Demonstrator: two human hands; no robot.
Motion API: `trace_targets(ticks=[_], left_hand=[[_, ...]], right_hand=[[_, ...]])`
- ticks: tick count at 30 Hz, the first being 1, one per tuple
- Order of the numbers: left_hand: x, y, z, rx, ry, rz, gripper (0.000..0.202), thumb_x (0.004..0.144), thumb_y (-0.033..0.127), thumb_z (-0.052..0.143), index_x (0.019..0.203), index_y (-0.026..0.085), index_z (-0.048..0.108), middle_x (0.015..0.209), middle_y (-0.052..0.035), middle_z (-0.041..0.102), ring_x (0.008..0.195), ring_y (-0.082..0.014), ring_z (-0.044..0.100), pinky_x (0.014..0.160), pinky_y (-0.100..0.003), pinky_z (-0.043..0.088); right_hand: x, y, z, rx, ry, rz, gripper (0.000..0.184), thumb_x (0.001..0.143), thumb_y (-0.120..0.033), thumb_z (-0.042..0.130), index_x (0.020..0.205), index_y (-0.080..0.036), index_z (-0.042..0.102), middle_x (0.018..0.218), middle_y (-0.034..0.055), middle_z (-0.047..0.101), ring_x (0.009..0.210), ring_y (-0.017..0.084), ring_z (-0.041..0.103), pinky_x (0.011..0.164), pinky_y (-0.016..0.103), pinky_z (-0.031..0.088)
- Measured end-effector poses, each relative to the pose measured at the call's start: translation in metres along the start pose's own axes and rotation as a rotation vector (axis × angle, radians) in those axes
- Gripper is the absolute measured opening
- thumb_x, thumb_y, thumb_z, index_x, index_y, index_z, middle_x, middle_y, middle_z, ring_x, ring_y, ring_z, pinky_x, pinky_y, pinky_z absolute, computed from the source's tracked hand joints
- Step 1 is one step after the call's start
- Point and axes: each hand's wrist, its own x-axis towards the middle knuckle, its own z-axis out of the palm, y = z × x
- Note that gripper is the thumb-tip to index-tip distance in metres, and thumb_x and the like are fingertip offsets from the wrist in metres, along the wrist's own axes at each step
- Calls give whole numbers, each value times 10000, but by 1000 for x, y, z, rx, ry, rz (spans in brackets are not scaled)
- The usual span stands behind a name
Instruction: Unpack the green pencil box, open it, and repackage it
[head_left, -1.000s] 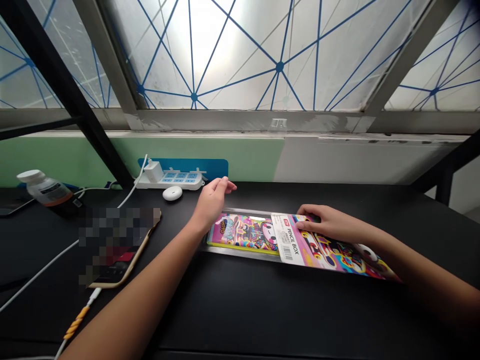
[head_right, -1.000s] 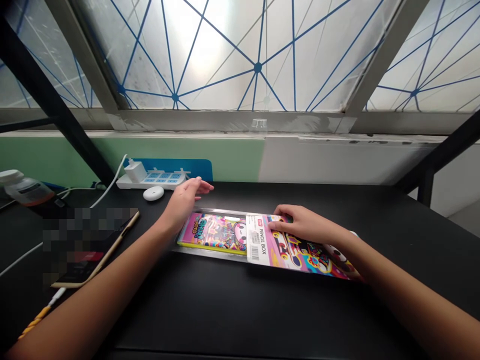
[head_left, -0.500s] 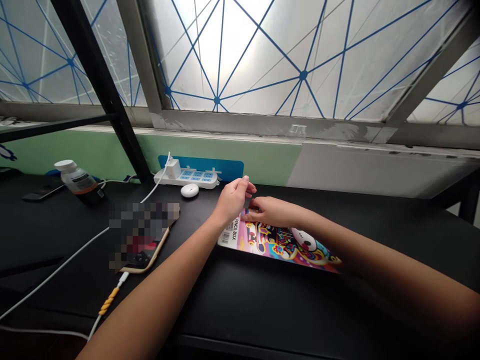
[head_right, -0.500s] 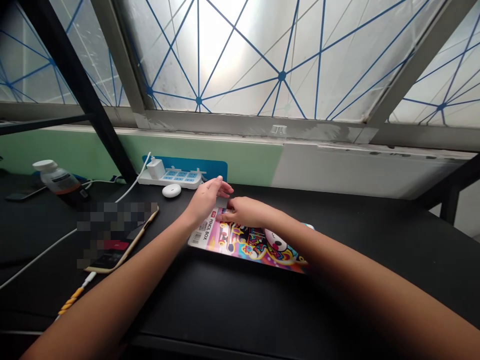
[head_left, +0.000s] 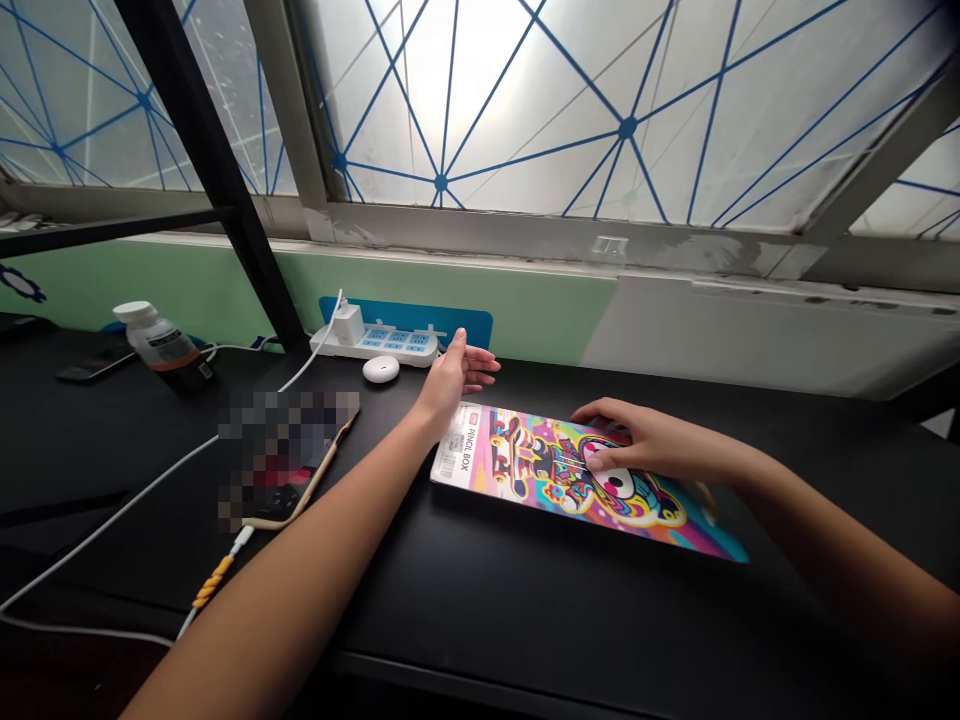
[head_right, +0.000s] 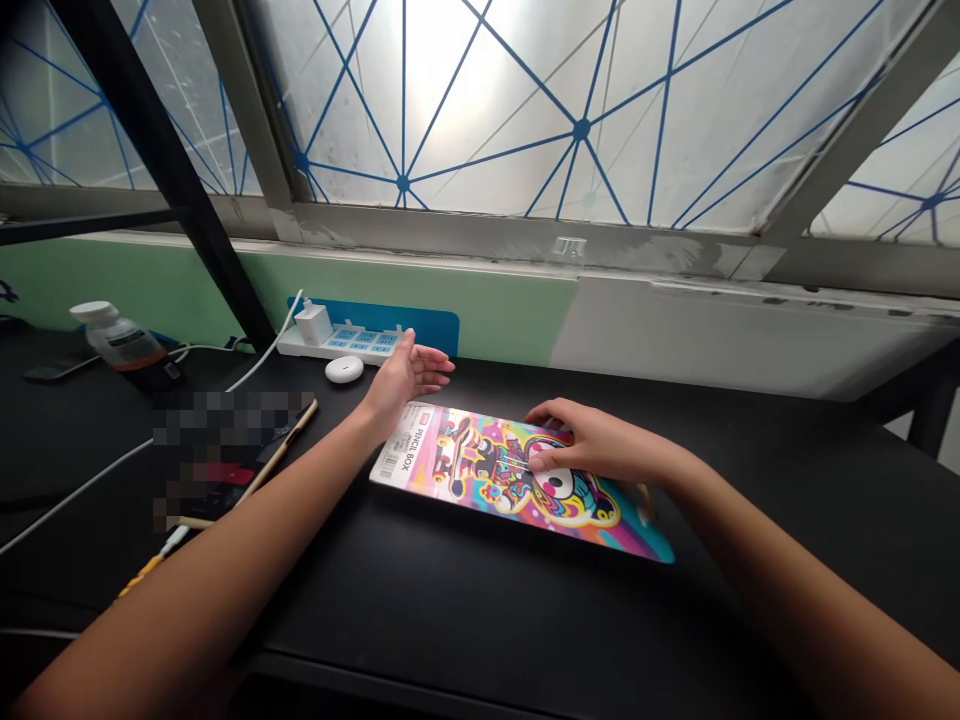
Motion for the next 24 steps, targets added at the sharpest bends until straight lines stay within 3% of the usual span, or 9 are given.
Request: trace_targets(ticks=[6, 8, 12, 14, 20, 24], left_hand=[[-1, -1, 1, 114, -27, 12, 650, 910, 751, 324, 869, 201, 668, 983, -93, 752, 790, -201, 686, 733, -317, 503], [-5, -3, 3, 351, -61, 88, 581, 917, 711, 371, 876, 210, 664, 963, -86, 751, 788, -216, 680, 725, -327, 493], [-20, -2, 13, 1054, -226, 394, 392, 922, 565, 514, 751, 239, 648, 734, -44, 698, 717, -235, 635, 726, -347, 446], [-25, 4, 17, 1248, -266, 544, 439, 937, 562, 505, 672, 230, 616, 687, -51, 655, 706, -234, 615, 731, -351, 427], [-30, 31, 19, 1394, -135, 892, 540, 954, 656, 429, 686, 215, 589, 753, -77, 628, 761, -232, 594, 742, -354, 382], [-42, 37, 25, 1392, -80, 954, 560, 1001, 611, 340, 688, 216, 585, 680, -55, 614, 676, -203, 574, 713, -348, 359]], right_hand=[[4, -17, 11, 38, 60, -12, 625, 744, -664, 673, 1204, -241, 647, 1229, 85, 692, 1072, 312, 655, 877, 367, 527], [4, -18, 13, 51, 76, -12, 590, 741, -643, 687, 1161, -229, 655, 1175, 84, 712, 1028, 303, 668, 844, 363, 530], [4, -21, 18, 35, 151, -8, 501, 733, -591, 726, 1070, -227, 662, 1090, 70, 728, 966, 278, 676, 788, 343, 531], [1, -24, 21, -46, 256, -51, 461, 728, -573, 747, 1019, -229, 653, 1055, 66, 723, 929, 271, 675, 758, 342, 528], [-18, -38, 32, -466, 779, -316, 238, 904, -419, 630, 1008, -212, 572, 1259, 138, 650, 879, 287, 685, 695, 381, 504], [-25, -50, 44, -699, 831, -396, 111, 978, -255, 498, 964, -194, 590, 1243, 157, 673, 870, 288, 684, 744, 408, 511]])
